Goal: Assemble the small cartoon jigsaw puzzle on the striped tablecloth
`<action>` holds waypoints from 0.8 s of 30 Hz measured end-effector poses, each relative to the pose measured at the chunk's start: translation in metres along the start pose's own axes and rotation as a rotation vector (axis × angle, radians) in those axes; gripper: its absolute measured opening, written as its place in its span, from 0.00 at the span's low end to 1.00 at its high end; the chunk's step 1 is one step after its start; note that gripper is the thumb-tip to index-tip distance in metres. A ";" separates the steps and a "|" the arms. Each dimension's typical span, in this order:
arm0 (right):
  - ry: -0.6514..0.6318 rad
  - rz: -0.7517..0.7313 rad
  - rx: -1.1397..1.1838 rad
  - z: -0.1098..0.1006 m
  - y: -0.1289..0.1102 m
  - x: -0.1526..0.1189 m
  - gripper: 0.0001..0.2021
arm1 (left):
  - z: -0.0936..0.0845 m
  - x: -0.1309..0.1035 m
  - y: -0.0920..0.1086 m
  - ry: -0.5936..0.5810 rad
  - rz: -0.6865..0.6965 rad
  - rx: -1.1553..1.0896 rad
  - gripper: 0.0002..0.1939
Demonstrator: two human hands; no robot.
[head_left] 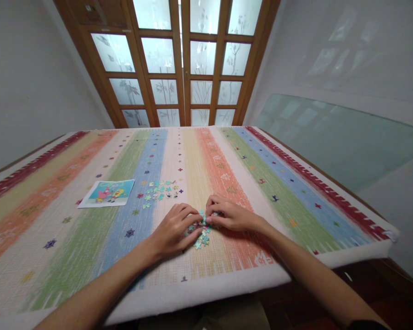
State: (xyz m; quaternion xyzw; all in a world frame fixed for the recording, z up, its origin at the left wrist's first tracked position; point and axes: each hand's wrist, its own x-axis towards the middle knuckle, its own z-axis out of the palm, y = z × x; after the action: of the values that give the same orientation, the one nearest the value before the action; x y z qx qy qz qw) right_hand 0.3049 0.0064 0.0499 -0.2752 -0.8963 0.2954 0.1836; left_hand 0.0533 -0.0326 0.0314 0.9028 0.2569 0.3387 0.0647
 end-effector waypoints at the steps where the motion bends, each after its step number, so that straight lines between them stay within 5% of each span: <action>1: -0.004 0.008 0.007 0.001 -0.001 0.000 0.07 | 0.000 0.000 0.000 0.004 0.000 0.005 0.08; 13: 0.037 -0.015 -0.010 -0.011 0.003 -0.002 0.04 | 0.000 -0.001 -0.006 0.018 -0.051 0.014 0.06; 24: -0.150 0.011 -0.100 -0.023 0.016 -0.007 0.10 | 0.001 -0.004 -0.013 -0.053 -0.091 0.020 0.07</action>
State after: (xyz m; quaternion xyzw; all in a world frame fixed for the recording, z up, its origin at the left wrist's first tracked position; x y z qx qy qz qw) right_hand 0.3277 0.0224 0.0561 -0.2660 -0.9196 0.2710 0.1005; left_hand 0.0456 -0.0236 0.0248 0.8996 0.2992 0.3086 0.0777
